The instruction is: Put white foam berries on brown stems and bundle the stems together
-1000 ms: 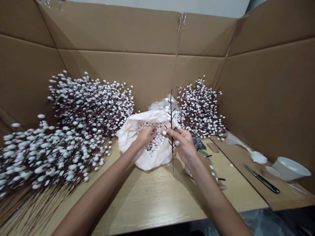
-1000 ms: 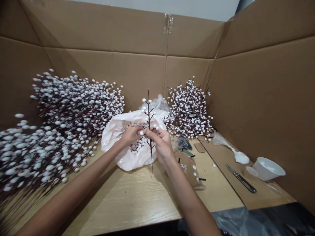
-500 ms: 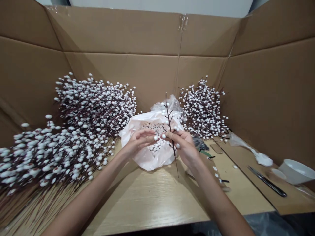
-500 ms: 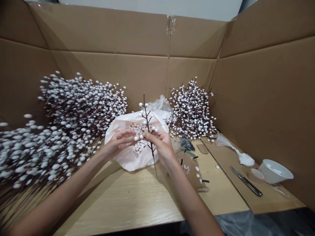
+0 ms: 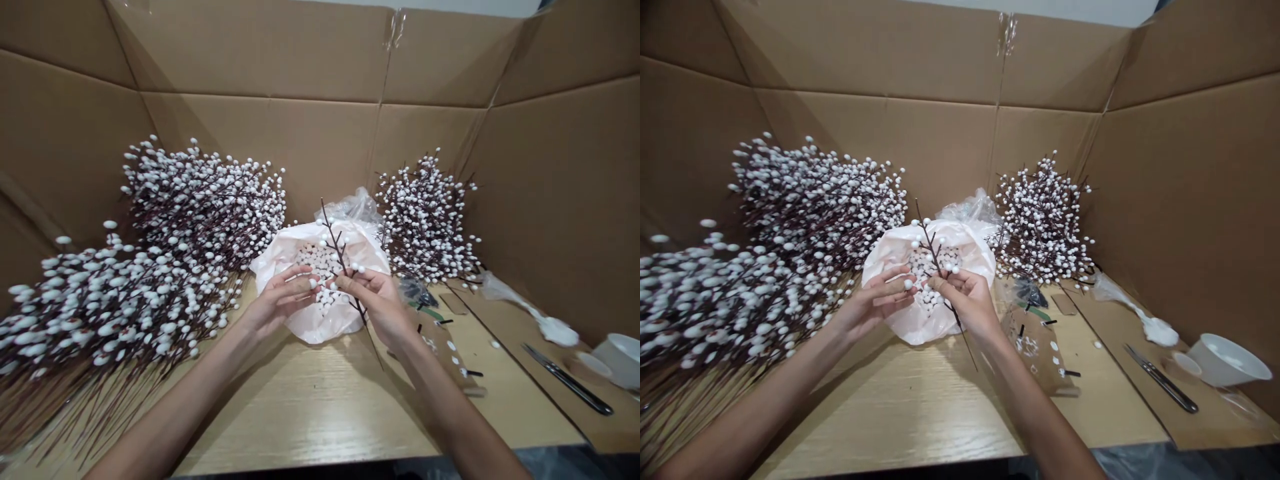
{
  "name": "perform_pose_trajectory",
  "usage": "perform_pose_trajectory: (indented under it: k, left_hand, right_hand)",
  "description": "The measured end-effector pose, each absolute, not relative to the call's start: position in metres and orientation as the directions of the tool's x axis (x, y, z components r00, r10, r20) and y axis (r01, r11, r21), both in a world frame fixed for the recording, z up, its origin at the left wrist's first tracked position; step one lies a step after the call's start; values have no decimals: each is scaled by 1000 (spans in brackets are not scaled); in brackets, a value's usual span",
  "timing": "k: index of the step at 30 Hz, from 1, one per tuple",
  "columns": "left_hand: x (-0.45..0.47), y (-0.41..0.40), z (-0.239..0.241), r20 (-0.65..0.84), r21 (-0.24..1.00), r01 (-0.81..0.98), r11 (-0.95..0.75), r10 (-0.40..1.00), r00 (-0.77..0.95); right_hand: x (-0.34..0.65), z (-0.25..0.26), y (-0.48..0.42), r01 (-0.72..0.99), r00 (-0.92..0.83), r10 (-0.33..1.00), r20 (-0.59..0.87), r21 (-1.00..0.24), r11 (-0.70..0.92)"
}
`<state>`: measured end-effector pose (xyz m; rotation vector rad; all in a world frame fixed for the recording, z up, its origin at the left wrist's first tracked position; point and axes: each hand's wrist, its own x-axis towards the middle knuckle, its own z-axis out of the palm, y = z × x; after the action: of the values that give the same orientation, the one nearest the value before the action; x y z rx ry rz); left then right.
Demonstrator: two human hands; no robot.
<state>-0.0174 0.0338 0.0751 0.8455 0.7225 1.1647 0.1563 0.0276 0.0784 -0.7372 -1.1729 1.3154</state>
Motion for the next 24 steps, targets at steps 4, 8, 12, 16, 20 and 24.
perform_pose_trajectory:
  k: [4, 8, 12, 16, 20, 24]
  left_hand:
    - [-18, 33, 74, -23, 864, -489, 119, 980, 198]
    - [-16, 30, 76, -34, 874, -471, 122, 981, 191]
    - [-14, 28, 78, -41, 861, -490, 138, 978, 204]
    - [-13, 28, 76, -49, 840, -520, 153, 977, 209]
    - [-12, 29, 74, -51, 810, -564, 159, 978, 203]
    - [-13, 30, 73, -43, 816, -558, 154, 977, 206]
  right_hand:
    - [154, 80, 25, -295, -150, 962, 229, -939, 178]
    - [153, 80, 24, -248, -180, 952, 247, -948, 199]
    - [151, 78, 24, -209, -175, 949, 263, -952, 225]
    - [150, 75, 24, -155, -163, 933, 321, -942, 297]
    - [150, 74, 23, -74, -148, 914, 377, -926, 370]
    - [150, 74, 22, 17, -134, 904, 405, -912, 411]
